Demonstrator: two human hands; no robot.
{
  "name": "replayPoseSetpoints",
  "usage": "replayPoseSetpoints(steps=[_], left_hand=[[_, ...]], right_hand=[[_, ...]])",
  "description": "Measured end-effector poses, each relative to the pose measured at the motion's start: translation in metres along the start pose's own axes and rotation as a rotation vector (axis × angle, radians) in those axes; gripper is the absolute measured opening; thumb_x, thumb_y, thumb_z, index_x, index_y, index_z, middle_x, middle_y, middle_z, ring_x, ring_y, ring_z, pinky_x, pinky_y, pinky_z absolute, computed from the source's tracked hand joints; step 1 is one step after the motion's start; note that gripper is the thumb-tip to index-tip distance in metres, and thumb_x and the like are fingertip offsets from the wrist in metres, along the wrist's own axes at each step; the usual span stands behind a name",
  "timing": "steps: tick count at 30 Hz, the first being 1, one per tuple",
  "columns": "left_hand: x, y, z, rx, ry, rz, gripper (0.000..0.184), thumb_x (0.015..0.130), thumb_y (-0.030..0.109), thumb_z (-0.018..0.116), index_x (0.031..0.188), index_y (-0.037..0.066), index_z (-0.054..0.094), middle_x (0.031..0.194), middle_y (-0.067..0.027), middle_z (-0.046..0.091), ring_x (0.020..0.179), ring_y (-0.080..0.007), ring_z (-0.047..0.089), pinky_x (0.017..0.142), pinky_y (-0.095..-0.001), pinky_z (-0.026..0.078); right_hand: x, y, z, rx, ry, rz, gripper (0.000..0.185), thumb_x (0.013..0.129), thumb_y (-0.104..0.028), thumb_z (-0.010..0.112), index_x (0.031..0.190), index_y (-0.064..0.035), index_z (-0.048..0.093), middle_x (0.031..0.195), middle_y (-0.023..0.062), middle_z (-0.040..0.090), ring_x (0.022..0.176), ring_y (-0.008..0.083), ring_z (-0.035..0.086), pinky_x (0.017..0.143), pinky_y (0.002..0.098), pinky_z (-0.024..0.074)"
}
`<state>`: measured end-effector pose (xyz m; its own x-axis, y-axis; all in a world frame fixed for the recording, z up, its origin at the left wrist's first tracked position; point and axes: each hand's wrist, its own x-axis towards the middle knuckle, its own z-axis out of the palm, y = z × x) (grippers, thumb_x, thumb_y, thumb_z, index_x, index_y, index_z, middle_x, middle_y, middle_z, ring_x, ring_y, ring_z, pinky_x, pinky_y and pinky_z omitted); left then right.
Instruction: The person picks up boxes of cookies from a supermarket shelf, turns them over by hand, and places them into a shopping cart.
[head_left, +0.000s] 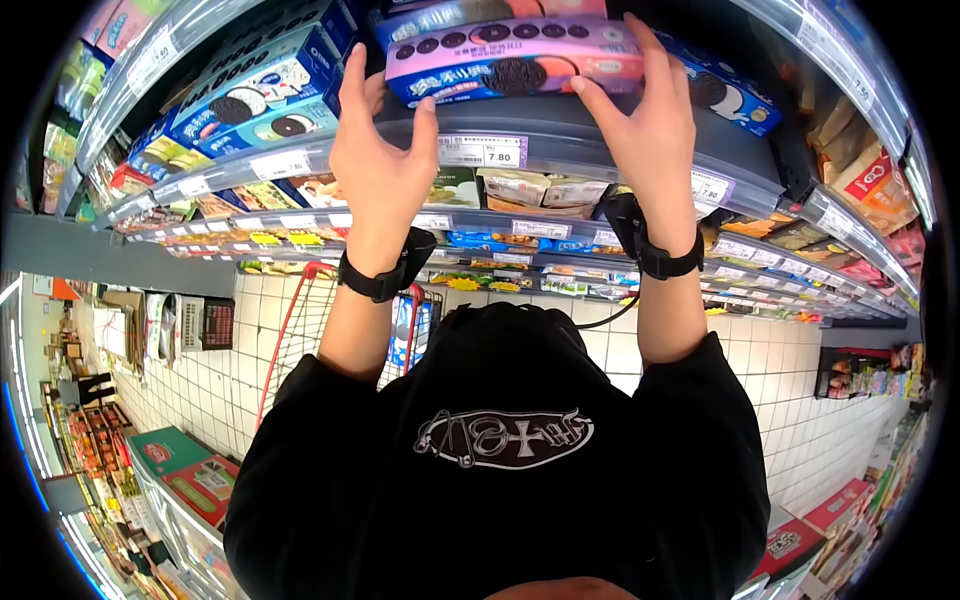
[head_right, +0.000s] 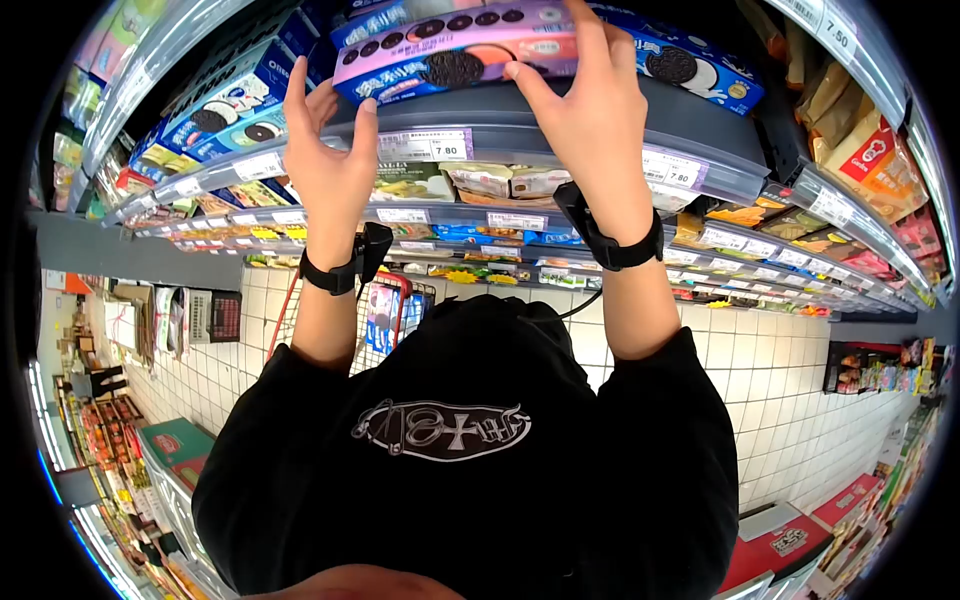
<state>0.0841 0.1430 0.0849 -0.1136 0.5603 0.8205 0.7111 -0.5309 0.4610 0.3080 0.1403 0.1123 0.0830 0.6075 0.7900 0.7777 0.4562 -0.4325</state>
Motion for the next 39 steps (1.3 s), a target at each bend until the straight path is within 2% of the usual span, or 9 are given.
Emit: replayPoseSetpoints(steps=[3,9,16,19,21,23,29,34,39], left_hand=[[0.000,-0.001,-0.004,0.085,0.036,0.065,0.064,0.076,0.016,0.071,0.133,0.003,0.045,0.101,-0.0133,0.056,0.087,-0.0251,0.060,0.075,-0.0334,0.050],[-0.008,-0.002,-0.009,0.007,0.023,0.063,0.051,0.078,0.011,0.071,0.126,0.004,0.054,0.098,-0.0058,0.048,0.091,-0.0171,0.055,0.082,-0.0282,0.048],[-0.038,0.017,-0.004,-0.645,0.158,-0.047,0.061,0.075,-0.009,0.068,0.130,-0.004,0.043,0.119,-0.0111,0.048,0.114,-0.0214,0.052,0.095,-0.0368,0.050],[-0.041,0.031,-0.006,-0.777,0.154,-0.008,0.066,0.075,-0.010,0.068,0.134,-0.005,0.039,0.128,-0.0168,0.046,0.119,-0.0242,0.049,0.098,-0.0377,0.046],[-0.048,0.023,-0.013,-0.698,0.005,0.018,0.064,0.075,-0.007,0.069,0.133,-0.005,0.041,0.131,-0.0202,0.046,0.120,-0.0254,0.048,0.101,-0.0382,0.041],[-0.057,0.024,-0.011,-0.696,-0.009,0.044,0.062,0.076,-0.004,0.070,0.131,-0.005,0.043,0.133,-0.0232,0.046,0.121,-0.0259,0.048,0.103,-0.0385,0.037],[-0.089,0.027,-0.017,-0.885,0.038,-0.190,0.069,0.075,-0.001,0.072,0.135,-0.005,0.039,0.132,-0.0250,0.048,0.120,-0.0257,0.049,0.101,-0.0371,0.039],[-0.106,0.025,-0.034,-0.966,0.054,-0.331,0.068,0.077,0.002,0.071,0.136,-0.008,0.038,0.129,-0.0211,0.051,0.117,-0.0238,0.052,0.100,-0.0355,0.040],[-0.115,0.025,-0.057,-0.951,-0.022,-0.577,0.054,0.085,0.007,0.064,0.132,-0.010,0.043,0.124,-0.0225,0.055,0.112,-0.0234,0.055,0.099,-0.0338,0.041]], right_hand=[[-0.001,0.003,-0.004,0.047,-0.084,0.047,0.066,0.071,-0.031,0.079,0.130,-0.0148,0.052,0.113,0.0143,0.053,0.100,0.0283,0.058,0.085,0.0350,0.0472],[0.001,0.010,-0.014,0.166,-0.221,-0.110,0.059,0.071,-0.016,0.078,0.126,-0.0123,0.056,0.116,0.0110,0.058,0.105,0.0241,0.058,0.087,0.0325,0.0465],[-0.016,0.037,-0.035,0.612,-0.099,-0.134,0.059,0.069,0.005,0.075,0.124,0.0011,0.052,0.127,0.0148,0.052,0.114,0.0225,0.054,0.098,0.0326,0.0438],[-0.027,0.058,-0.040,0.810,-0.063,-0.149,0.062,0.070,0.004,0.076,0.126,0.0012,0.050,0.128,0.0153,0.052,0.114,0.0227,0.053,0.098,0.0339,0.0439],[-0.037,0.057,-0.053,0.881,-0.082,-0.038,0.067,0.070,-0.015,0.081,0.126,0.0013,0.049,0.128,0.0162,0.052,0.115,0.0231,0.053,0.097,0.0352,0.0441],[-0.044,0.060,-0.055,0.987,-0.068,-0.104,0.069,0.068,-0.004,0.081,0.127,0.0033,0.046,0.125,0.0185,0.054,0.110,0.0225,0.057,0.093,0.0328,0.0485],[-0.066,0.071,-0.051,0.896,-0.201,-0.145,0.074,0.068,-0.024,0.083,0.129,-0.0044,0.045,0.131,0.0282,0.048,0.118,0.0311,0.053,0.096,0.0376,0.0467],[-0.082,0.060,-0.048,0.954,-0.243,-0.160,0.083,0.068,-0.006,0.078,0.138,-0.0069,0.032,0.146,0.0302,0.022,0.121,0.0338,0.051,0.090,0.0408,0.0525],[-0.096,0.047,-0.044,0.964,-0.332,-0.028,0.090,0.066,-0.006,0.079,0.140,-0.0045,0.029,0.143,0.0313,0.029,0.120,0.0311,0.052,0.091,0.0390,0.0520]])
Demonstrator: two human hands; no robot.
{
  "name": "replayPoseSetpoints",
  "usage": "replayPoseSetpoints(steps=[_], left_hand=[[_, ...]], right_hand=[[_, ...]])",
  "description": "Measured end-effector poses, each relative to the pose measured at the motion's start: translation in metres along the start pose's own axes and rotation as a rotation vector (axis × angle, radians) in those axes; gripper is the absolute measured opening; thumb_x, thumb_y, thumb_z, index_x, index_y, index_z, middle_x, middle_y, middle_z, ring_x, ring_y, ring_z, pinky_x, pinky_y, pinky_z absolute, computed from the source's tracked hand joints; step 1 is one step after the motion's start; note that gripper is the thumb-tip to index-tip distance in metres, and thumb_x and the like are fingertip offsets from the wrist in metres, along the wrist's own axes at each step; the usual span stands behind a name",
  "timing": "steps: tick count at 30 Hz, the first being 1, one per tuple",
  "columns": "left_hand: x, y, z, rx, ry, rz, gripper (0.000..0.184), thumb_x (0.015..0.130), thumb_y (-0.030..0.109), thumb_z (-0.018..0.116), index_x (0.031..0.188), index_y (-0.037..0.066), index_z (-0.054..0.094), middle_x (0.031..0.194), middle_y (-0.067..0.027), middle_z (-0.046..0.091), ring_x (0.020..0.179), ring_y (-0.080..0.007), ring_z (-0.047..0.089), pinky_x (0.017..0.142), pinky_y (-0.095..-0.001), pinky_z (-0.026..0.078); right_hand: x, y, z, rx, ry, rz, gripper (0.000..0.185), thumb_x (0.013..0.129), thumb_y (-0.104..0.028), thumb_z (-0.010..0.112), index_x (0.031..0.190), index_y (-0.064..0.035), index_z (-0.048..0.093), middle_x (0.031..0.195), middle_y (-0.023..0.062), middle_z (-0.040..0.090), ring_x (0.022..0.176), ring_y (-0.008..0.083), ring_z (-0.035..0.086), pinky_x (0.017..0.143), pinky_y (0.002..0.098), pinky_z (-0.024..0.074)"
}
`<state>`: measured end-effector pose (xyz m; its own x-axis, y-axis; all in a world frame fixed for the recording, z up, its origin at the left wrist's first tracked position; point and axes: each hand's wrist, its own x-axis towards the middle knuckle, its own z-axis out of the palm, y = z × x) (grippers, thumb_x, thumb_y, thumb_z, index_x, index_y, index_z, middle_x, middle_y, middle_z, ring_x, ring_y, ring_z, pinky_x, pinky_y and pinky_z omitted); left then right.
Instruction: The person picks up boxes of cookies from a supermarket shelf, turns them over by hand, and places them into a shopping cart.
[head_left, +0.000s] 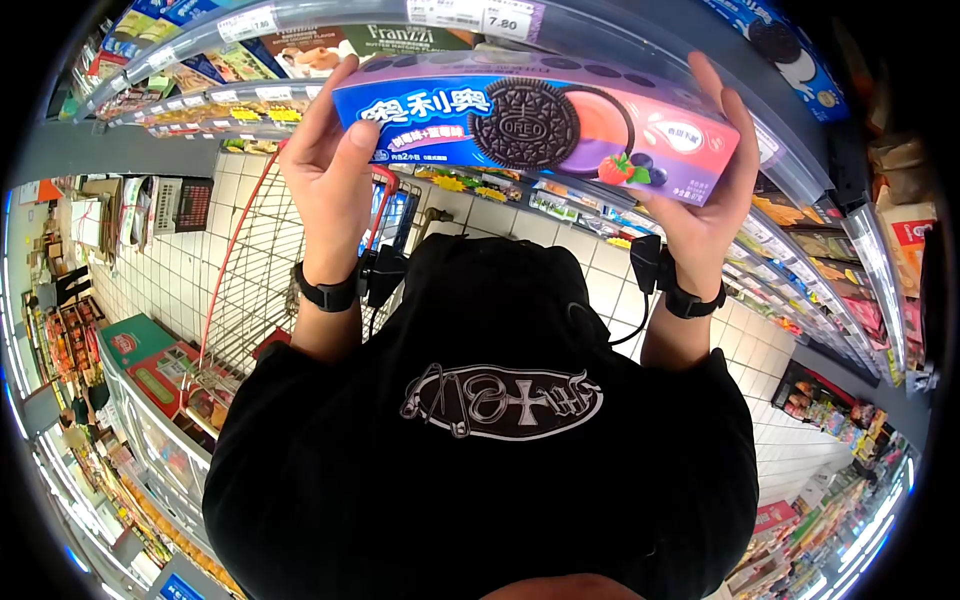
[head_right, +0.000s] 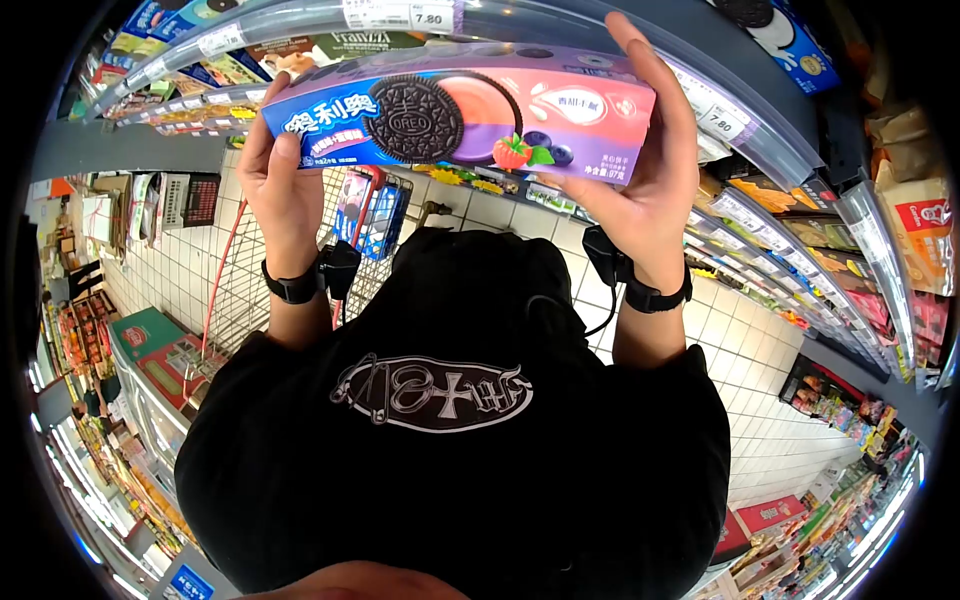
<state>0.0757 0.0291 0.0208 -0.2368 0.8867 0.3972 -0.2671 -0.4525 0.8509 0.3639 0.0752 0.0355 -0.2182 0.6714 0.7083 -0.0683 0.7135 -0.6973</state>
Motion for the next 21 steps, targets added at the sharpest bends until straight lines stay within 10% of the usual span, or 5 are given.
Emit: replayPoseSetpoints(steps=[10,21], left_hand=[[-0.001,0.007,-0.039,-0.016,-0.163,0.044,0.073,0.080,0.027,0.074,0.137,-0.003,0.039,0.139,-0.0258,0.040,0.130,-0.0323,0.041,0.106,-0.0421,0.036],[0.003,0.006,-0.067,-0.060,-0.119,-0.016,0.077,0.075,0.014,0.078,0.137,-0.008,0.037,0.135,-0.0192,0.048,0.120,-0.0230,0.051,0.102,-0.0368,0.039]], right_hand=[[-0.003,-0.008,0.036,0.115,0.090,0.300,0.087,0.065,-0.003,0.082,0.138,0.0000,0.034,0.131,0.0208,0.048,0.115,0.0250,0.054,0.092,0.0361,0.0507],[-0.003,-0.011,0.059,0.143,0.143,0.337,0.086,0.065,0.000,0.081,0.138,0.0018,0.034,0.123,0.0129,0.053,0.111,0.0198,0.055,0.094,0.0329,0.0482]])
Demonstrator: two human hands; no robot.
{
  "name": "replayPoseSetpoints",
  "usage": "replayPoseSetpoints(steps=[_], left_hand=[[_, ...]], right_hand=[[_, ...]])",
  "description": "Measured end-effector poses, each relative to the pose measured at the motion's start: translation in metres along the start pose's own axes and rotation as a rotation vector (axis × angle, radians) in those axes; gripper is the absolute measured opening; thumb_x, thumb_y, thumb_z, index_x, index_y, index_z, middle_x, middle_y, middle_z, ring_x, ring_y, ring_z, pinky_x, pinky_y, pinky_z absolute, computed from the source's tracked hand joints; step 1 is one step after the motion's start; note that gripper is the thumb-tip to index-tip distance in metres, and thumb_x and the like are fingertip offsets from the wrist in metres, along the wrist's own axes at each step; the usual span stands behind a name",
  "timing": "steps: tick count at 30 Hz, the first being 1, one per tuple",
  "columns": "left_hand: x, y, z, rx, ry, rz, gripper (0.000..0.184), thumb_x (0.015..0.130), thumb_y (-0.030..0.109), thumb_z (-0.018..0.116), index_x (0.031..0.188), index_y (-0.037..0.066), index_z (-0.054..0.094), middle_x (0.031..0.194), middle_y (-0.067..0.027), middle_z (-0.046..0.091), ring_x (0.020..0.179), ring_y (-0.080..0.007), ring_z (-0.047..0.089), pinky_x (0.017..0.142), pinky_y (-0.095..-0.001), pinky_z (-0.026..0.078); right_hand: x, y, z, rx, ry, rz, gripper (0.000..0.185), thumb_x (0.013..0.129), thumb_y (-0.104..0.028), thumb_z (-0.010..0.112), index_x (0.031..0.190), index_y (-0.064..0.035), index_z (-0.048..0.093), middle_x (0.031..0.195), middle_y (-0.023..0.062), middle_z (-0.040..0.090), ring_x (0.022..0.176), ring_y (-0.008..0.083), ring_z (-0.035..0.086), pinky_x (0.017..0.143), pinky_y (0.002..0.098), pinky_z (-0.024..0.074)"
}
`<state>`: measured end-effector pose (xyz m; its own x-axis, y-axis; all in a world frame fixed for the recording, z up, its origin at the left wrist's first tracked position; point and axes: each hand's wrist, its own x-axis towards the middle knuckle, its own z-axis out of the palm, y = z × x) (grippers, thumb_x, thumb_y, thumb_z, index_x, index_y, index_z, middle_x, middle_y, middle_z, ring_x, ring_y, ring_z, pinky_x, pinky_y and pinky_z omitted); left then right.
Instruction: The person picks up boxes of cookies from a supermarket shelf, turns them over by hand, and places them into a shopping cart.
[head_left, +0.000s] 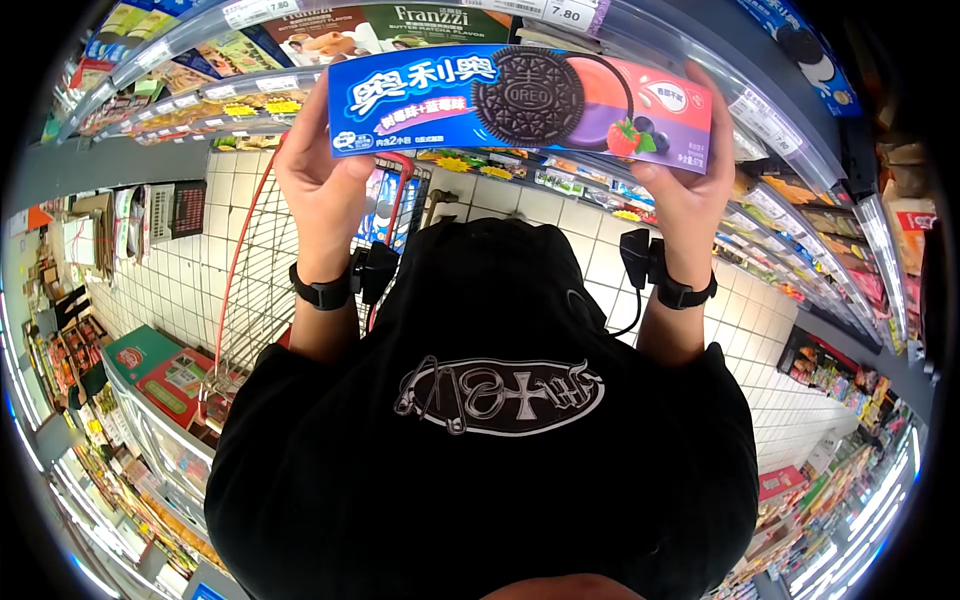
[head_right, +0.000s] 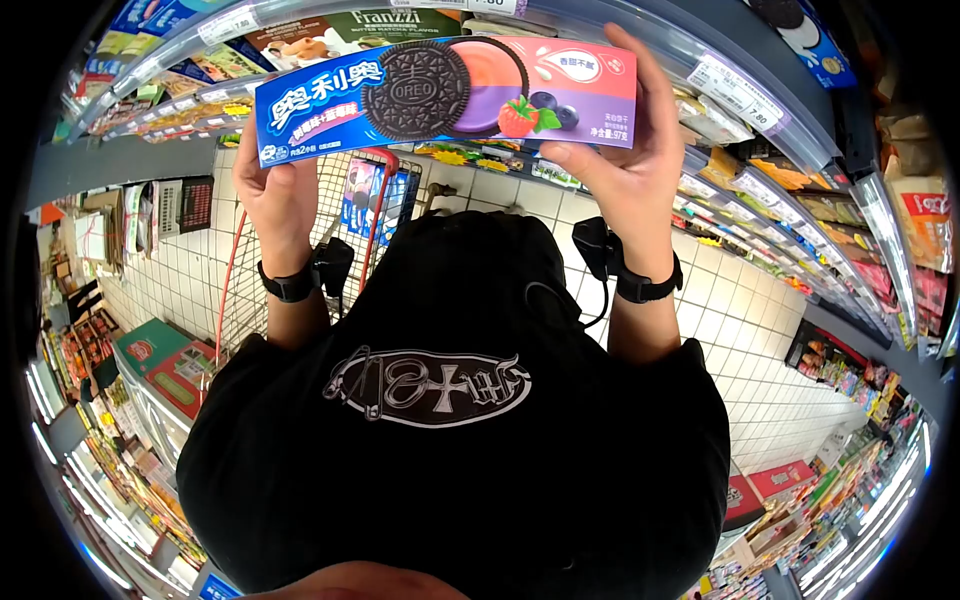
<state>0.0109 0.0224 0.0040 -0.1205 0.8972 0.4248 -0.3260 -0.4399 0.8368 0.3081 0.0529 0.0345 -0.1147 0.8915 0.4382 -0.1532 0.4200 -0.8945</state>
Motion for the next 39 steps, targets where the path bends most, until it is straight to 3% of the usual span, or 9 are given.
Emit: replayPoseSetpoints(steps=[4,6,13,15,20,23,25,31,39], left_hand=[[0.005,-0.002,-0.003,-0.015,0.005,-0.005,0.075,0.078,0.016,0.075,0.137,-0.008,0.035,0.132,-0.0178,0.051,0.118,-0.0221,0.053,0.102,-0.0360,0.039],[0.008,-0.001,-0.002,-0.075,-0.023,-0.009,0.073,0.082,0.018,0.071,0.139,-0.008,0.032,0.132,-0.0181,0.049,0.120,-0.0238,0.051,0.104,-0.0389,0.037],[0.017,0.001,-0.004,-0.051,0.003,0.000,0.062,0.090,0.019,0.059,0.140,-0.007,0.032,0.136,-0.0197,0.045,0.125,-0.0273,0.045,0.107,-0.0455,0.033],[0.016,0.000,-0.011,-0.093,0.013,-0.028,0.060,0.090,0.018,0.057,0.139,-0.006,0.033,0.135,-0.0196,0.046,0.125,-0.0275,0.045,0.107,-0.0455,0.034],[0.009,-0.002,-0.026,-0.166,0.037,-0.076,0.055,0.090,0.017,0.054,0.137,-0.006,0.036,0.132,-0.0187,0.049,0.123,-0.0282,0.047,0.105,-0.0459,0.036],[0.007,0.001,-0.030,-0.156,0.020,-0.045,0.055,0.090,0.015,0.055,0.138,-0.005,0.036,0.132,-0.0191,0.048,0.122,-0.0284,0.049,0.105,-0.0471,0.036],[0.006,0.001,-0.032,-0.120,0.016,-0.005,0.055,0.090,0.012,0.056,0.138,-0.005,0.035,0.132,-0.0195,0.048,0.122,-0.0290,0.049,0.105,-0.0481,0.036],[0.002,0.002,-0.038,-0.103,0.065,-0.025,0.058,0.084,0.000,0.058,0.138,-0.005,0.036,0.127,-0.0168,0.053,0.115,-0.0252,0.054,0.096,-0.0435,0.046],[-0.002,0.004,-0.046,-0.098,0.093,0.008,0.060,0.083,0.001,0.060,0.137,-0.007,0.036,0.127,-0.0180,0.053,0.116,-0.0246,0.053,0.100,-0.0423,0.041]], right_hand=[[0.000,0.000,0.003,-0.021,0.014,-0.014,0.087,0.066,0.001,0.081,0.138,0.0019,0.034,0.125,0.0136,0.053,0.112,0.0202,0.055,0.094,0.0333,0.0484],[0.000,-0.002,0.004,-0.105,-0.005,0.018,0.087,0.065,-0.009,0.082,0.138,0.0030,0.035,0.137,0.0157,0.044,0.116,0.0223,0.054,0.096,0.0343,0.0466],[-0.003,0.005,0.013,-0.157,0.023,-0.056,0.094,0.064,-0.010,0.084,0.140,0.0038,0.031,0.131,0.0196,0.050,0.118,0.0249,0.053,0.097,0.0356,0.0453],[-0.001,0.004,0.015,0.034,-0.140,-0.095,0.090,0.065,0.002,0.081,0.140,0.0047,0.030,0.135,0.0186,0.045,0.119,0.0250,0.051,0.095,0.0361,0.0484],[0.002,0.004,0.024,0.070,-0.220,-0.130,0.087,0.067,0.006,0.078,0.140,0.0054,0.030,0.137,0.0209,0.042,0.123,0.0278,0.048,0.097,0.0374,0.0469],[0.003,0.008,0.029,0.099,-0.162,-0.128,0.083,0.068,0.007,0.076,0.139,0.0051,0.032,0.137,0.0216,0.041,0.122,0.0281,0.048,0.098,0.0379,0.0463],[0.005,0.011,0.033,-0.050,-0.040,-0.105,0.083,0.072,-0.005,0.077,0.140,0.0027,0.031,0.131,0.0221,0.048,0.119,0.0267,0.051,0.099,0.0375,0.0421],[0.010,0.019,0.036,-0.086,0.063,-0.099,0.075,0.076,-0.005,0.074,0.139,0.0030,0.033,0.132,0.0207,0.047,0.120,0.0260,0.049,0.100,0.0386,0.0406],[0.009,0.019,0.045,-0.055,-0.126,-0.136,0.076,0.071,0.015,0.069,0.138,0.0033,0.034,0.141,0.0187,0.038,0.122,0.0252,0.048,0.097,0.0366,0.0460]])
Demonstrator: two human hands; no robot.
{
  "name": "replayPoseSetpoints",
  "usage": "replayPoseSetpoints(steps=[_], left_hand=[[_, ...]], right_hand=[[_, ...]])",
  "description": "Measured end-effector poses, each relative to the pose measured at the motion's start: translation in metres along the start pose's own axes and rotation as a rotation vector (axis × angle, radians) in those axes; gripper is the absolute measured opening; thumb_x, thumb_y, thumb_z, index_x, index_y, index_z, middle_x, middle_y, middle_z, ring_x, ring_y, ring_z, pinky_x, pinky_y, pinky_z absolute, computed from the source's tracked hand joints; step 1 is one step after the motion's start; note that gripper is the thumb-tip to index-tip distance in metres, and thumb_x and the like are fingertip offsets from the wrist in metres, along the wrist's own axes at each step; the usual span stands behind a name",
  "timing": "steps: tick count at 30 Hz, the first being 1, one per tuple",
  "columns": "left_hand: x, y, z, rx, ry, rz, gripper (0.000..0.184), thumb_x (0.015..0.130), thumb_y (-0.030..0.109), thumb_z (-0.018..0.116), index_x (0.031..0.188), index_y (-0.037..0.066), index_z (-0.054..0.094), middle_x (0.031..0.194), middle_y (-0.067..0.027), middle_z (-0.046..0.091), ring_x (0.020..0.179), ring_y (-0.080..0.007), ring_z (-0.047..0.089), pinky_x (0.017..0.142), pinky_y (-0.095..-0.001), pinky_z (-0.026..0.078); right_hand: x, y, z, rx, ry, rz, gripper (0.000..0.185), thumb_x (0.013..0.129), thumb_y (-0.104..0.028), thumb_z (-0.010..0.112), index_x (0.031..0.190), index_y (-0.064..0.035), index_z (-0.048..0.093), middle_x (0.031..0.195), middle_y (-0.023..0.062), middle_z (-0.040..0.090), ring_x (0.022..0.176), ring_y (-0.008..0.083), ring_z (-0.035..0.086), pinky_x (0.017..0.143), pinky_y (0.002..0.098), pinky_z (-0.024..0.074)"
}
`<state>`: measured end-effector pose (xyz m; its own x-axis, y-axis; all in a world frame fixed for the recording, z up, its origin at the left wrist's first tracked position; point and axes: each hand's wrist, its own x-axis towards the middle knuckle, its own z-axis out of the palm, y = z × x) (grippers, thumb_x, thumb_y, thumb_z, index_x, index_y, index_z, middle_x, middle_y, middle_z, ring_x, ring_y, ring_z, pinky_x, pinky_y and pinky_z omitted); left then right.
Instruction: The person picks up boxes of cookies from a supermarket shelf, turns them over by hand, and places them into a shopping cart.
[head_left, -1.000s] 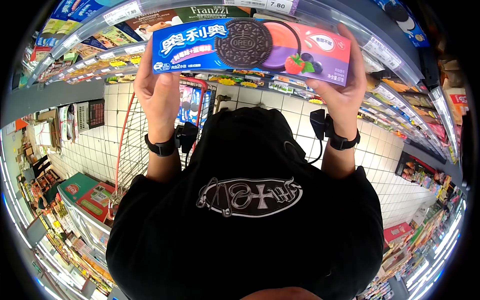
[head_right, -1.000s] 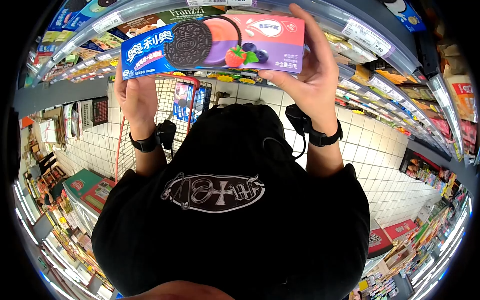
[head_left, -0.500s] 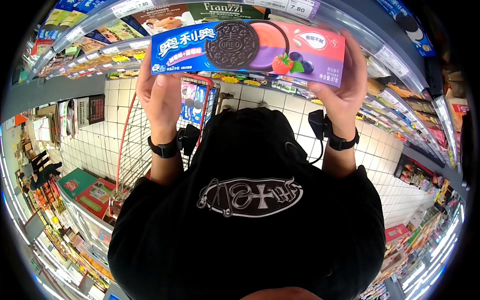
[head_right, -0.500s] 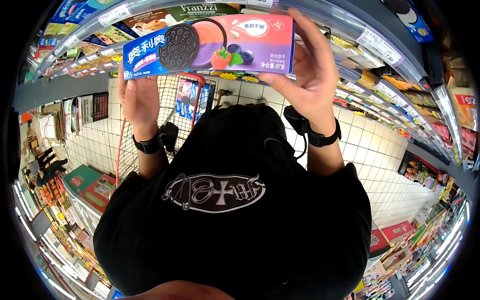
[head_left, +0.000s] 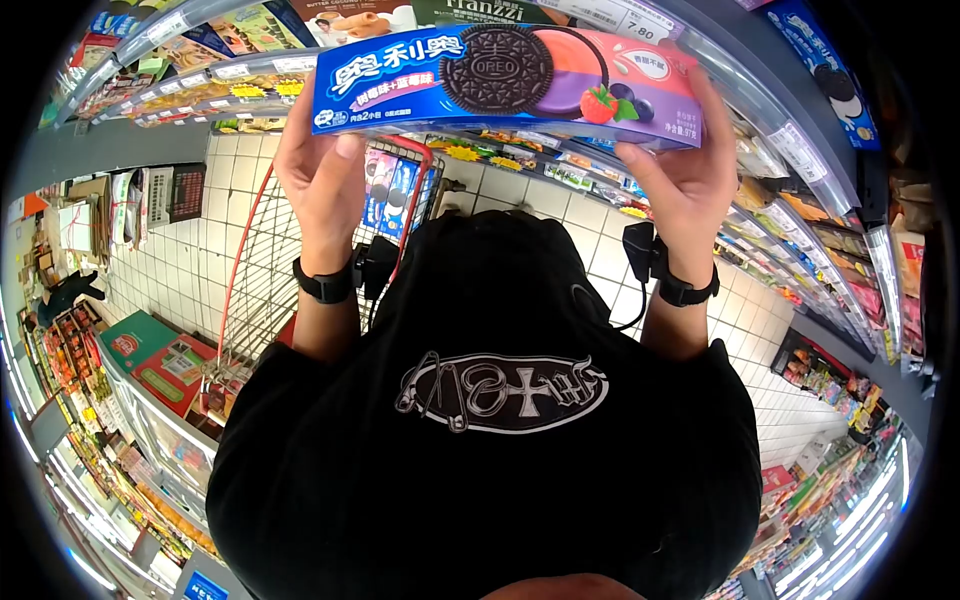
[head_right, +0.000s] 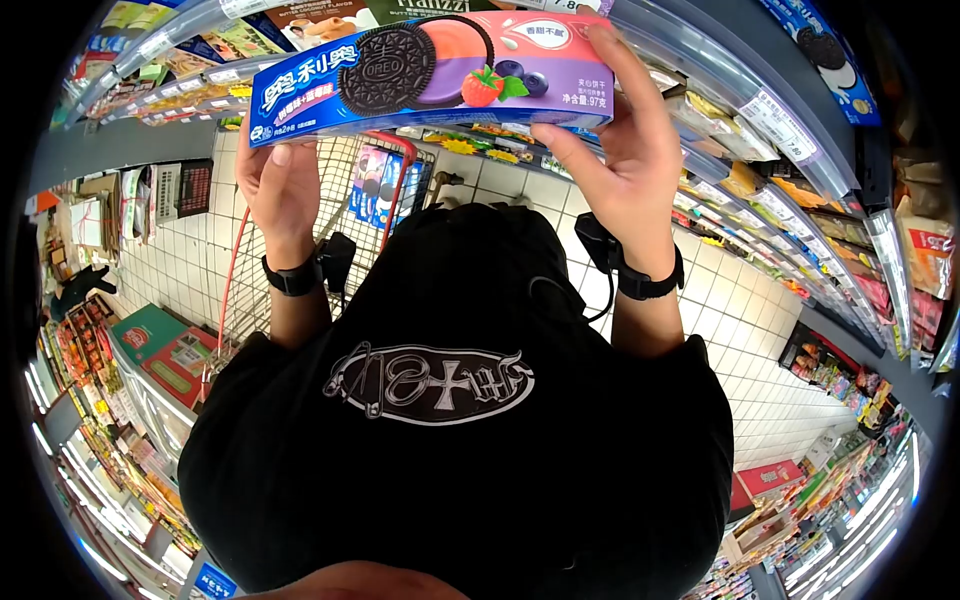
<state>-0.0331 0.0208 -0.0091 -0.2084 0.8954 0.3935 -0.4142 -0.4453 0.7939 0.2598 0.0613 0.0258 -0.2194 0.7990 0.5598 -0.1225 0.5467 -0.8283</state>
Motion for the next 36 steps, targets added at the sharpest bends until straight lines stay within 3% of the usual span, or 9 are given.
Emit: replayPoseSetpoints(steps=[16,21,22,24,28,29,32,34,36], left_hand=[[-0.006,0.007,-0.005,0.076,0.059,-0.094,0.063,0.085,0.025,0.069,0.132,-0.008,0.043,0.119,-0.0130,0.058,0.110,-0.0190,0.056,0.096,-0.0337,0.042],[-0.007,0.011,-0.003,0.184,-0.052,-0.229,0.075,0.080,0.034,0.070,0.134,-0.008,0.041,0.123,-0.0156,0.056,0.114,-0.0196,0.054,0.100,-0.0330,0.040],[-0.009,0.010,-0.002,0.182,-0.053,-0.231,0.075,0.080,0.034,0.070,0.134,-0.008,0.041,0.123,-0.0156,0.056,0.114,-0.0196,0.054,0.100,-0.0330,0.040],[-0.012,0.010,0.000,0.216,-0.089,-0.249,0.074,0.080,0.033,0.070,0.135,-0.008,0.039,0.125,-0.0164,0.056,0.115,-0.0201,0.054,0.100,-0.0335,0.040],[-0.013,0.009,0.002,0.206,-0.052,-0.212,0.062,0.087,0.023,0.064,0.136,-0.006,0.039,0.125,-0.0158,0.055,0.114,-0.0196,0.054,0.100,-0.0342,0.040],[-0.012,0.007,0.001,0.205,-0.051,-0.212,0.062,0.087,0.023,0.064,0.136,-0.006,0.039,0.125,-0.0158,0.055,0.114,-0.0196,0.054,0.100,-0.0342,0.040],[-0.011,0.002,0.000,0.244,-0.067,-0.232,0.055,0.091,0.015,0.057,0.138,-0.004,0.037,0.124,-0.0145,0.055,0.112,-0.0181,0.055,0.098,-0.0335,0.042],[-0.011,-0.001,0.010,0.046,-0.004,-0.313,0.053,0.093,0.013,0.052,0.140,-0.004,0.033,0.123,-0.0131,0.056,0.111,-0.0167,0.055,0.093,-0.0317,0.045],[-0.011,-0.003,0.013,0.028,-0.001,-0.339,0.052,0.095,0.014,0.049,0.140,-0.003,0.031,0.119,-0.0124,0.058,0.109,-0.0168,0.056,0.090,-0.0316,0.048]], right_hand=[[-0.007,-0.004,-0.005,-0.194,-0.041,0.007,0.078,0.068,-0.003,0.081,0.134,0.0015,0.040,0.133,0.0150,0.048,0.114,0.0199,0.053,0.094,0.0311,0.0469],[-0.007,-0.009,0.003,-0.013,0.060,0.112,0.083,0.069,-0.005,0.080,0.138,0.0007,0.035,0.137,0.0143,0.044,0.114,0.0198,0.053,0.094,0.0305,0.0469],[-0.009,-0.006,0.001,-0.016,0.061,0.114,0.083,0.069,-0.005,0.080,0.138,0.0007,0.035,0.137,0.0143,0.044,0.114,0.0198,0.053,0.094,0.0305,0.0469],[-0.012,0.000,-0.005,-0.131,0.111,0.077,0.078,0.074,-0.019,0.077,0.137,0.0013,0.035,0.144,0.0174,0.035,0.113,0.0209,0.055,0.095,0.0330,0.0473],[-0.012,-0.014,0.005,-0.092,0.049,0.108,0.088,0.069,-0.022,0.082,0.139,0.0013,0.033,0.141,0.0158,0.039,0.115,0.0213,0.054,0.095,0.0326,0.0476],[-0.012,-0.010,0.002,-0.049,-0.011,-0.023,0.086,0.069,-0.005,0.081,0.140,0.0016,0.032,0.139,0.0165,0.041,0.117,0.0237,0.052,0.098,0.0350,0.0448],[-0.013,-0.012,0.006,-0.078,-0.048,-0.064,0.083,0.069,-0.007,0.081,0.138,0.0009,0.035,0.138,0.0172,0.043,0.119,0.0250,0.051,0.099,0.0355,0.0431],[-0.011,-0.011,0.008,-0.086,-0.050,-0.055,0.081,0.068,-0.007,0.082,0.136,0.0001,0.038,0.136,0.0180,0.045,0.120,0.0259,0.051,0.100,0.0356,0.0424],[-0.001,-0.010,0.009,-0.051,-0.194,-0.171,0.074,0.067,-0.008,0.082,0.130,-0.0012,0.044,0.130,0.0190,0.052,0.120,0.0272,0.052,0.099,0.0354,0.0426]])
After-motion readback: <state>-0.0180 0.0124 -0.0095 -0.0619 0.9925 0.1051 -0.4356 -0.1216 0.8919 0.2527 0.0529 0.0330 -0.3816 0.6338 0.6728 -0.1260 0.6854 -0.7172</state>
